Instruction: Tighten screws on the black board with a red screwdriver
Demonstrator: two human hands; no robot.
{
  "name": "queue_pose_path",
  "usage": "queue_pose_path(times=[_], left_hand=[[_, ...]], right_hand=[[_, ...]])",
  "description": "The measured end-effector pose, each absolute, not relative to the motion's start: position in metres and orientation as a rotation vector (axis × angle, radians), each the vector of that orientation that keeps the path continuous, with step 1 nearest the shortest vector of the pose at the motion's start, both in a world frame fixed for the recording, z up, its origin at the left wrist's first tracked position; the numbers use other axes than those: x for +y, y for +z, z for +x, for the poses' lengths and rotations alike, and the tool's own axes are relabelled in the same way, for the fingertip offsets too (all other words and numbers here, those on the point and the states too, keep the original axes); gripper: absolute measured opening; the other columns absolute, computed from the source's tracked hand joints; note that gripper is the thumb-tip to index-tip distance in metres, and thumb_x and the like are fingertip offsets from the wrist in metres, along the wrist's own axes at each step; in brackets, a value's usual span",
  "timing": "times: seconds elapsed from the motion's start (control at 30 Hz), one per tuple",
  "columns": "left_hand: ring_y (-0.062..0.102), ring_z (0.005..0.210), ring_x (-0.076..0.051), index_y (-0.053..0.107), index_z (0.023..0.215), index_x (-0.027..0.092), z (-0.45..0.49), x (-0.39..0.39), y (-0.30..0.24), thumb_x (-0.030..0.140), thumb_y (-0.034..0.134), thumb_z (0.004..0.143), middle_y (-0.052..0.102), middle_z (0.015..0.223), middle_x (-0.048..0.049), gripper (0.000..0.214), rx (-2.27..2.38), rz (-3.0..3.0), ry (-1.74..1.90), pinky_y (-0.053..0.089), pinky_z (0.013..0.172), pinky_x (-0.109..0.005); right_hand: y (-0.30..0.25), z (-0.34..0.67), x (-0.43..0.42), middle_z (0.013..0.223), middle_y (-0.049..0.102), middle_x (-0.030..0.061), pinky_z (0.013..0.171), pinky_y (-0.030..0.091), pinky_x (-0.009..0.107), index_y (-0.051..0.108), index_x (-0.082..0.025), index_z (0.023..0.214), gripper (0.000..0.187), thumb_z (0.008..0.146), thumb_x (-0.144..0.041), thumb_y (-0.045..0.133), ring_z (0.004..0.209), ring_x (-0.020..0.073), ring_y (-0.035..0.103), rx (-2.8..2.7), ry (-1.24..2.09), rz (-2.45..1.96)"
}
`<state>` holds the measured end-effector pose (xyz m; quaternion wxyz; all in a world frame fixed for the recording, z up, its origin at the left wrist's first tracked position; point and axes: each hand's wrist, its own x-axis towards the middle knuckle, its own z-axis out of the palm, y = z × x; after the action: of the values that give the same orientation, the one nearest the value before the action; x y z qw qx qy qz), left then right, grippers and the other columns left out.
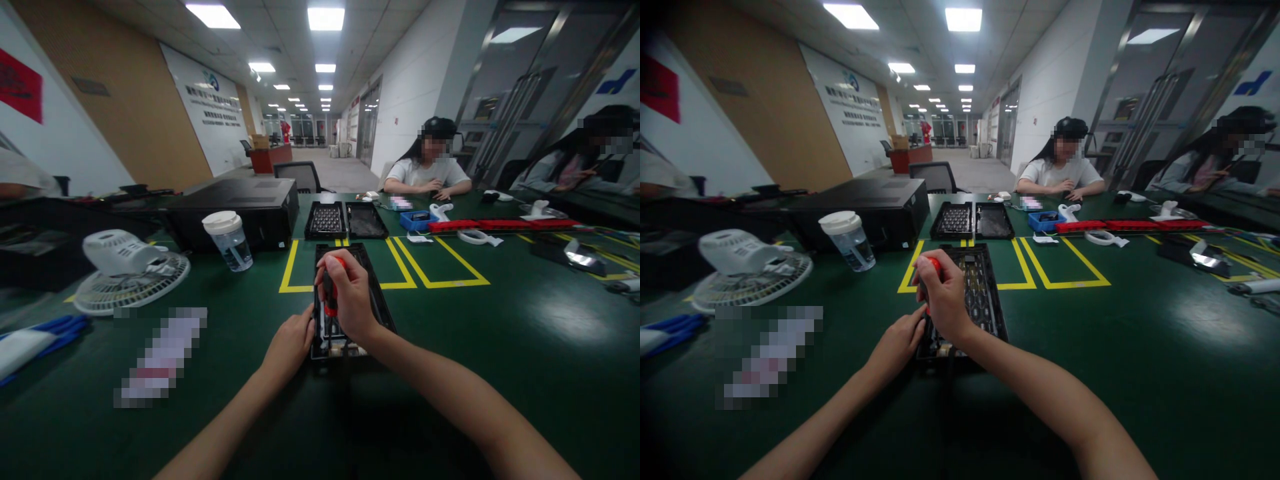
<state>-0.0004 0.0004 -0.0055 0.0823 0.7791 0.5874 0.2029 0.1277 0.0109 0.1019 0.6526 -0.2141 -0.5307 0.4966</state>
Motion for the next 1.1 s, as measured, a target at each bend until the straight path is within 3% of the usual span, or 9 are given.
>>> queue_pose_path(times=[1.1], left_hand=[[0.059, 0.082, -0.018, 0.037, 0.129, 0.017, 0.0003, -0.0007, -0.0021, 0.030, 0.025, 0.091, 0.061, 0.089, -0.0076, 0.042, 1.745, 2.317, 0.587, 0.045, 0.077, -0.030]], right_hand=[[0.1018, 0.1230, 0.0066, 0.060, 0.047, -0.0052, 0.037, 0.033, 0.016, 0.050, -0.019, 0.078, 0.016, 0.084, -0.034, 0.050, 0.041, 0.0041, 0.042, -1.124, 0.974, -0.618]])
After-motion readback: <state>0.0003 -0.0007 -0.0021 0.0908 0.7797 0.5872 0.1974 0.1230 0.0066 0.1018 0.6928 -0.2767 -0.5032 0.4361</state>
